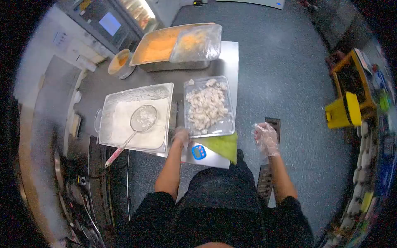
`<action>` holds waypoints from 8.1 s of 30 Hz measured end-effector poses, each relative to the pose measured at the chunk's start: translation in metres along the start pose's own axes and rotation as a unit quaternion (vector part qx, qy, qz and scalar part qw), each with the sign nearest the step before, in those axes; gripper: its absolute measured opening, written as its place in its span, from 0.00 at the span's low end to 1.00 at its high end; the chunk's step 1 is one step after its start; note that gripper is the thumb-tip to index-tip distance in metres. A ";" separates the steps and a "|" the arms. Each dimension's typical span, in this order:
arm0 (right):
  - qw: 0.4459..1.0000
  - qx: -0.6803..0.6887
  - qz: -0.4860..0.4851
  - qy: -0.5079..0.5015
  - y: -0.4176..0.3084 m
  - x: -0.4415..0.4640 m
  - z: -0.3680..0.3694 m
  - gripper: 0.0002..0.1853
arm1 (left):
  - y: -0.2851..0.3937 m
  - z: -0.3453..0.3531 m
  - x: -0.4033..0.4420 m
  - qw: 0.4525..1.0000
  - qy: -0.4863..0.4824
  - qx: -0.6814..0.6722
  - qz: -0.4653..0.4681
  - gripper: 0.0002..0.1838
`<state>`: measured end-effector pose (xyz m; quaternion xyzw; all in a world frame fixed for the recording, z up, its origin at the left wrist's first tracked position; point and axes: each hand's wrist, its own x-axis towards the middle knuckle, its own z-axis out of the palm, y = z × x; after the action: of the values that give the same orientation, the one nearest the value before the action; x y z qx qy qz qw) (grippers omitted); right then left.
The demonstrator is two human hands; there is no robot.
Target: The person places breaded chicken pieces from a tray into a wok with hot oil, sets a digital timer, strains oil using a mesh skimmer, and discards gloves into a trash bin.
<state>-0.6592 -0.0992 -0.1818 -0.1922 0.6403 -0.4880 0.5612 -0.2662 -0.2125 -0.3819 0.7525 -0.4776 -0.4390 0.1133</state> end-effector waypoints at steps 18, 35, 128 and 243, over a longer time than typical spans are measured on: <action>0.837 -0.478 -0.229 -0.138 -0.036 0.221 0.123 0.28 | 0.073 -0.021 -0.073 0.852 -0.087 -0.502 -0.124 0.09; 0.809 -0.475 -0.290 -0.190 -0.133 -0.020 0.039 0.20 | 0.051 -0.002 -0.299 0.853 -0.112 -0.509 -0.032 0.37; 0.426 -0.450 -0.384 -0.685 -0.010 -0.142 0.349 0.13 | -0.133 0.131 -0.559 0.566 0.426 -0.688 0.157 0.16; 0.532 -0.299 -0.747 -0.263 -0.036 -0.059 0.255 0.09 | -0.095 0.113 -0.564 0.557 0.479 -0.675 0.066 0.25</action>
<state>-0.4210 -0.1730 -0.0933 -0.8771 0.1953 -0.4365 0.0450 -0.3830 0.3261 -0.1931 0.5211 0.0351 -0.1989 0.8293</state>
